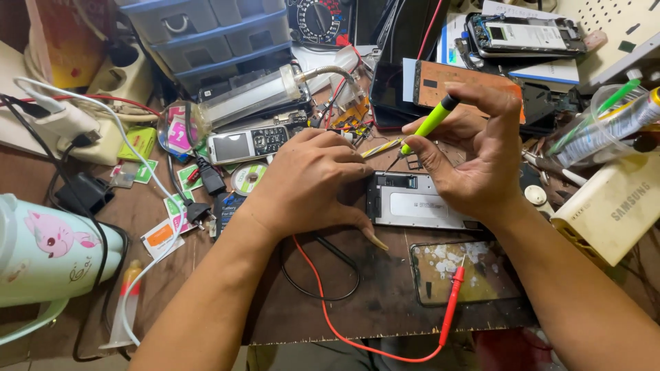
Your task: Reassembling the internal components of a smartphone, including connecting ribbon cables and using a precision screwdriver.
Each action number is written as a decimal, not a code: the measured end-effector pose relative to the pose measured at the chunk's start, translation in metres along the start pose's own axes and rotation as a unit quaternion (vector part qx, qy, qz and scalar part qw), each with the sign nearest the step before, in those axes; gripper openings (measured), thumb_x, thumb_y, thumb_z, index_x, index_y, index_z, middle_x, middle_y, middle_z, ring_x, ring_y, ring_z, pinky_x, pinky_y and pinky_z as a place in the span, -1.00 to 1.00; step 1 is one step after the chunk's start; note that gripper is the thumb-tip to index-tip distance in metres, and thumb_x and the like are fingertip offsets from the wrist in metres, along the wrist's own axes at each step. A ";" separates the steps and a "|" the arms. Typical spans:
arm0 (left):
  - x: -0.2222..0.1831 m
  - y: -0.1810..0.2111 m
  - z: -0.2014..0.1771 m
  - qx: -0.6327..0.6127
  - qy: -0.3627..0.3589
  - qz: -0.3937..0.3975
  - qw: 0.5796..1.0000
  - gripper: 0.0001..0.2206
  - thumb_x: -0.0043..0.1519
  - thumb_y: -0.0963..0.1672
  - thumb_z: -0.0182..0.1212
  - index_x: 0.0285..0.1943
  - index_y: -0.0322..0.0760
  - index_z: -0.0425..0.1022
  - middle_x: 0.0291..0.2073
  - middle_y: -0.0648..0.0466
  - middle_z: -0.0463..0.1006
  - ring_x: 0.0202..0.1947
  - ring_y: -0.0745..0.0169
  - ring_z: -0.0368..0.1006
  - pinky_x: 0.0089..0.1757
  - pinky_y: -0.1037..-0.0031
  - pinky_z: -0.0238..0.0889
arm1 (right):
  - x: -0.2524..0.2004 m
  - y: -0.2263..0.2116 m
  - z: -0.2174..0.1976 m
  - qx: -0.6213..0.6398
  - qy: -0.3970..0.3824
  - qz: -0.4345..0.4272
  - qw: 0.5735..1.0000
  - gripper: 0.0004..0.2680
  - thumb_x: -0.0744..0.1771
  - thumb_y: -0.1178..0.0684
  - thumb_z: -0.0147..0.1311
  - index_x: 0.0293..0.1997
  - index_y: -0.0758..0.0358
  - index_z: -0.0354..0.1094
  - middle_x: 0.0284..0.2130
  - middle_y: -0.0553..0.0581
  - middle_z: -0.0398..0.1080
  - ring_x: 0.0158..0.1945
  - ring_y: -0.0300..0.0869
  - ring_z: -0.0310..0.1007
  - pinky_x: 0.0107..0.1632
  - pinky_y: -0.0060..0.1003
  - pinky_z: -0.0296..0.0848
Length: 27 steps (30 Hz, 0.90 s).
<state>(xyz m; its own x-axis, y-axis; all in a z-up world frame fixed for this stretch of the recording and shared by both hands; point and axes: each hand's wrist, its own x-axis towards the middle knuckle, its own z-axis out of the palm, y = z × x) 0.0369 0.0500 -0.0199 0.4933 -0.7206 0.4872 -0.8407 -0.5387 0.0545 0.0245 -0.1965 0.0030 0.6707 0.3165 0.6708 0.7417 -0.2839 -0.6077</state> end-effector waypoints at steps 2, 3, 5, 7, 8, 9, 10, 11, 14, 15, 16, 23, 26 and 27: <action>0.001 0.000 0.001 -0.002 0.007 0.001 1.000 -0.34 -0.05 0.37 0.28 -0.08 -0.03 0.66 -0.19 0.18 0.64 -0.10 0.06 0.46 -0.09 0.25 0.23 | 0.000 -0.001 -0.001 -0.007 -0.003 0.001 1.000 -0.55 0.38 0.35 0.21 0.27 0.22 -0.10 -0.17 0.44 0.41 -0.11 0.12 0.65 0.12 -0.09 0.69; 0.000 0.001 0.003 -0.007 0.013 0.000 1.000 -0.32 -0.06 0.37 0.29 -0.07 -0.05 0.66 -0.16 0.19 0.66 -0.08 0.06 0.47 -0.07 0.24 0.23 | 0.000 -0.001 -0.001 -0.013 -0.006 0.004 1.000 -0.55 0.38 0.35 0.21 0.27 0.23 -0.10 -0.18 0.45 0.45 -0.11 0.12 0.65 0.12 -0.10 0.68; 0.001 0.001 0.003 -0.009 0.010 -0.001 1.000 -0.32 -0.06 0.37 0.29 -0.07 -0.05 0.66 -0.14 0.19 0.66 -0.07 0.06 0.46 -0.08 0.23 0.23 | -0.001 -0.001 0.000 -0.012 -0.007 0.008 1.000 -0.55 0.38 0.36 0.21 0.27 0.24 -0.10 -0.18 0.46 0.45 -0.11 0.12 0.65 0.13 -0.09 0.68; 0.001 0.000 0.004 -0.011 0.008 -0.004 1.000 -0.32 -0.05 0.37 0.28 -0.06 -0.05 0.67 -0.11 0.18 0.66 -0.07 0.06 0.45 -0.09 0.22 0.22 | 0.000 0.001 0.001 -0.010 -0.009 0.013 1.000 -0.56 0.38 0.36 0.21 0.27 0.25 -0.10 -0.18 0.46 0.44 -0.11 0.13 0.65 0.13 -0.09 0.68; 0.002 -0.001 0.004 -0.008 0.011 0.001 1.000 -0.33 -0.05 0.36 0.30 -0.06 -0.05 0.67 -0.11 0.18 0.66 -0.07 0.07 0.45 -0.10 0.22 0.21 | 0.000 0.002 0.001 -0.015 -0.011 0.005 1.000 -0.55 0.38 0.38 0.21 0.27 0.25 -0.10 -0.15 0.46 0.39 -0.10 0.14 0.65 0.12 -0.08 0.69; 0.002 -0.001 0.004 -0.005 0.013 0.005 1.000 -0.34 -0.05 0.36 0.32 -0.05 -0.05 0.67 -0.12 0.19 0.66 -0.08 0.07 0.45 -0.10 0.22 0.20 | 0.000 0.003 0.002 -0.020 -0.013 -0.002 1.000 -0.55 0.38 0.39 0.22 0.27 0.25 -0.10 -0.12 0.45 0.35 -0.10 0.15 0.65 0.12 -0.07 0.70; 0.002 0.000 0.004 -0.007 0.013 0.001 1.000 -0.34 -0.05 0.36 0.32 -0.05 -0.05 0.67 -0.12 0.19 0.66 -0.08 0.07 0.45 -0.10 0.22 0.20 | 0.000 0.003 0.002 -0.019 -0.016 0.000 1.000 -0.55 0.38 0.39 0.22 0.27 0.25 -0.10 -0.12 0.45 0.35 -0.10 0.15 0.65 0.12 -0.07 0.70; 0.002 0.000 0.004 -0.005 0.014 0.008 1.000 -0.31 -0.05 0.37 0.30 -0.05 -0.06 0.67 -0.15 0.19 0.66 -0.09 0.07 0.45 -0.11 0.22 0.20 | 0.000 0.003 0.003 -0.013 -0.021 0.004 1.000 -0.55 0.38 0.38 0.22 0.27 0.25 -0.11 -0.15 0.47 0.38 -0.10 0.16 0.65 0.11 -0.07 0.69; 0.003 0.000 0.004 -0.004 0.016 0.015 1.000 -0.28 -0.06 0.39 0.30 -0.04 -0.07 0.67 -0.20 0.22 0.66 -0.11 0.09 0.44 -0.11 0.21 0.20 | -0.002 0.006 0.004 -0.006 -0.023 0.000 1.000 -0.54 0.39 0.40 0.21 0.28 0.25 -0.10 -0.06 0.44 0.28 -0.08 0.17 0.64 0.13 -0.05 0.70; 0.003 0.000 0.005 -0.003 0.015 0.017 1.000 -0.29 -0.07 0.38 0.32 -0.04 -0.07 0.67 -0.22 0.25 0.65 -0.10 0.10 0.43 -0.09 0.20 0.20 | -0.003 0.006 0.004 -0.004 -0.018 -0.009 1.000 -0.54 0.40 0.42 0.21 0.31 0.25 -0.08 0.08 0.39 0.16 -0.05 0.18 0.64 0.15 -0.02 0.72; 0.003 -0.001 0.005 -0.004 0.014 0.017 1.000 -0.29 -0.07 0.38 0.32 -0.04 -0.07 0.67 -0.22 0.25 0.65 -0.10 0.10 0.43 -0.09 0.20 0.20 | -0.004 0.010 0.002 -0.004 -0.018 -0.007 1.000 -0.54 0.40 0.42 0.21 0.31 0.25 -0.08 0.08 0.39 0.16 -0.05 0.18 0.64 0.15 -0.02 0.72; 0.005 0.001 0.003 -0.003 0.011 0.018 1.000 -0.31 -0.06 0.38 0.31 -0.06 -0.06 0.66 -0.20 0.21 0.65 -0.13 0.04 0.45 -0.09 0.19 0.20 | 0.004 0.003 0.007 0.063 -0.021 -0.038 0.997 -0.79 0.47 0.36 -0.02 0.15 0.26 0.02 0.01 0.43 0.39 0.26 0.31 0.54 0.45 0.11 0.48; 0.004 0.000 0.005 -0.007 0.008 0.014 1.000 -0.30 -0.07 0.37 0.31 -0.05 -0.07 0.66 -0.18 0.19 0.65 -0.13 0.03 0.46 -0.07 0.18 0.20 | 0.009 0.014 0.007 0.077 0.013 -0.050 0.996 -0.74 0.41 0.33 0.17 0.06 0.24 0.08 -0.11 0.31 0.36 0.13 0.17 0.53 0.33 0.08 0.57; 0.004 0.000 0.005 -0.010 0.003 0.011 1.000 -0.31 -0.06 0.36 0.33 -0.03 -0.07 0.66 -0.15 0.18 0.64 -0.11 0.04 0.46 -0.04 0.17 0.19 | 0.010 0.020 0.006 0.050 0.035 -0.077 0.995 -0.70 0.38 0.28 0.30 0.03 0.23 0.12 -0.13 0.22 0.32 0.08 0.03 0.49 0.37 0.03 0.49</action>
<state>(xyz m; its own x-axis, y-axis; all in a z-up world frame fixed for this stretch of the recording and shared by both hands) 0.0401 0.0448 -0.0227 0.4732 -0.7301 0.4930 -0.8558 -0.5137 0.0607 0.0455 -0.1939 -0.0047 0.5508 0.2844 0.7847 0.8337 -0.1443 -0.5330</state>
